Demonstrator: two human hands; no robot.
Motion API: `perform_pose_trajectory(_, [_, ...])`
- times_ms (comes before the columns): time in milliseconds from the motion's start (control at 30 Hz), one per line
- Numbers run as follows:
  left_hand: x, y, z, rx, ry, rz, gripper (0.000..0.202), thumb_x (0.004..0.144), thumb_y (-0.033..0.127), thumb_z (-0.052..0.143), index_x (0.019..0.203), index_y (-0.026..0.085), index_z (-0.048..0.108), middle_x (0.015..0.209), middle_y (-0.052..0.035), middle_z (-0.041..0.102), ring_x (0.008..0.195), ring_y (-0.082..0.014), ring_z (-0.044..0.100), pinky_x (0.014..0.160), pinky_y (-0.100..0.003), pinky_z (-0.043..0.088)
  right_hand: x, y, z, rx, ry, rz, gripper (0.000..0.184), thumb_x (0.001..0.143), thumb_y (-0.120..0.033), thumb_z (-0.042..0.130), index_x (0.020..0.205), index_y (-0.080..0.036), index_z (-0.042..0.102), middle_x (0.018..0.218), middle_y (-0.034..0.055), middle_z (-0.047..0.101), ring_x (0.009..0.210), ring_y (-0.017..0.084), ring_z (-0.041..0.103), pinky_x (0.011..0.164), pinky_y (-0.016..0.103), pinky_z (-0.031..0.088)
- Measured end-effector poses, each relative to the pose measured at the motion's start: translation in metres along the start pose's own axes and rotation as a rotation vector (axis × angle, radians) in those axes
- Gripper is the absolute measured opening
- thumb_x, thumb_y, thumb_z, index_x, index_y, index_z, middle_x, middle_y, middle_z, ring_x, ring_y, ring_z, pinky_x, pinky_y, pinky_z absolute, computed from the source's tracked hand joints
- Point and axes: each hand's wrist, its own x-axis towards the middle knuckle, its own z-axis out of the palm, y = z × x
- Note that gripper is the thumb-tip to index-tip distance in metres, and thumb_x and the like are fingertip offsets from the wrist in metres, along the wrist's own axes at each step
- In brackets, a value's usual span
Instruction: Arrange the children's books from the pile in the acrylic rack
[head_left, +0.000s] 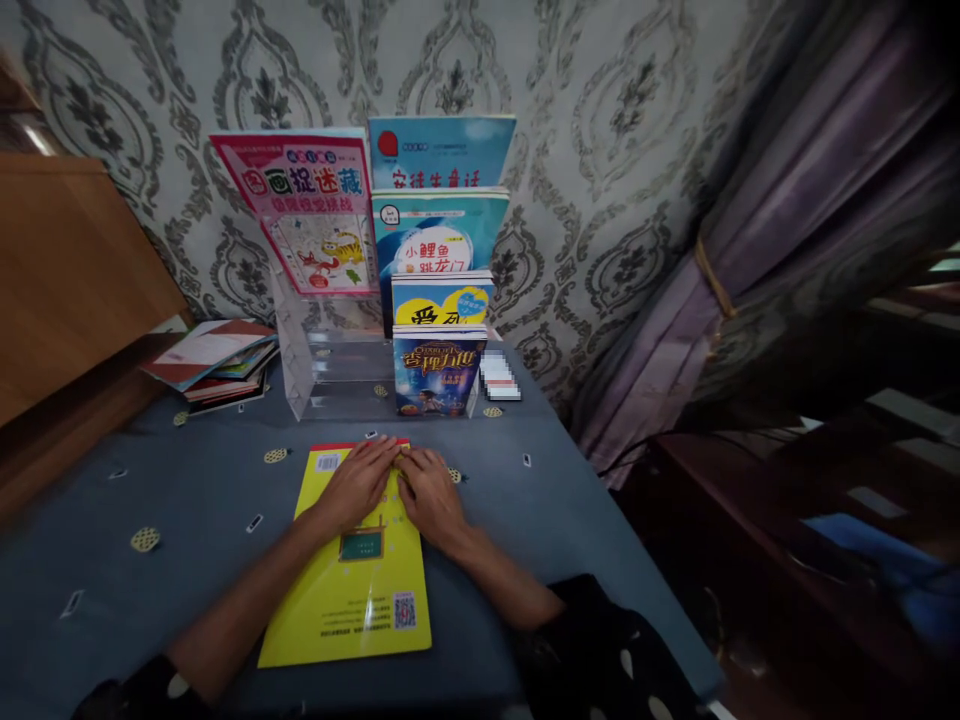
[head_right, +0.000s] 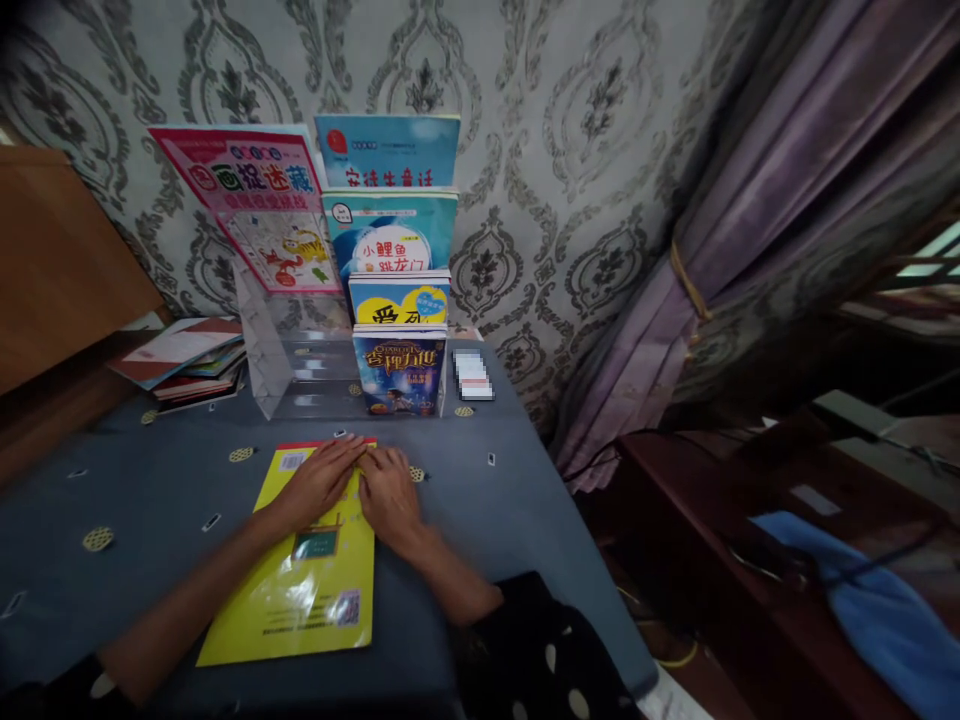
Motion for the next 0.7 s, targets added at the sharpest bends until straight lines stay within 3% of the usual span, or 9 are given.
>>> perform_pose_trajectory(233, [-0.001,-0.001,0.002,-0.052,0.056,-0.033,0.040,0.096,0.018,0.042,0.135,0.015,0.052,0.138,-0.0125,0.058,0.130,-0.0229,0.053,0.110,-0.046,0.043,0.005,0.003,0.005,-0.039,-0.049,-0.063,0.037,0.090,-0.012,0.051,0.126,-0.014,0.057,0.131,0.0151,0.061,0.126,0.028,0.051,0.111,0.053,0.033])
perform_pose_trajectory(433, [0.002,-0.001,-0.003,-0.070,0.079,-0.050,0.039,0.096,0.017,0.042,0.133,0.013,0.053,0.133,-0.0133,0.062,0.126,-0.0239,0.056,0.108,-0.043,0.045,0.015,0.004,0.000,-0.024,-0.079,-0.054,0.033,0.091,-0.012,0.050,0.123,-0.018,0.058,0.131,0.0131,0.061,0.126,0.029,0.051,0.110,0.057,0.031])
perform_pose_trajectory(700, [0.002,0.008,-0.005,0.090,0.048,-0.104,0.037,0.096,0.017,0.041,0.130,0.014,0.056,0.134,-0.0133,0.062,0.127,-0.0240,0.056,0.109,-0.044,0.043,0.018,0.010,0.002,-0.029,-0.044,-0.010,0.024,0.090,-0.012,0.051,0.111,-0.018,0.060,0.118,0.0119,0.065,0.115,0.026,0.056,0.105,0.045,0.038])
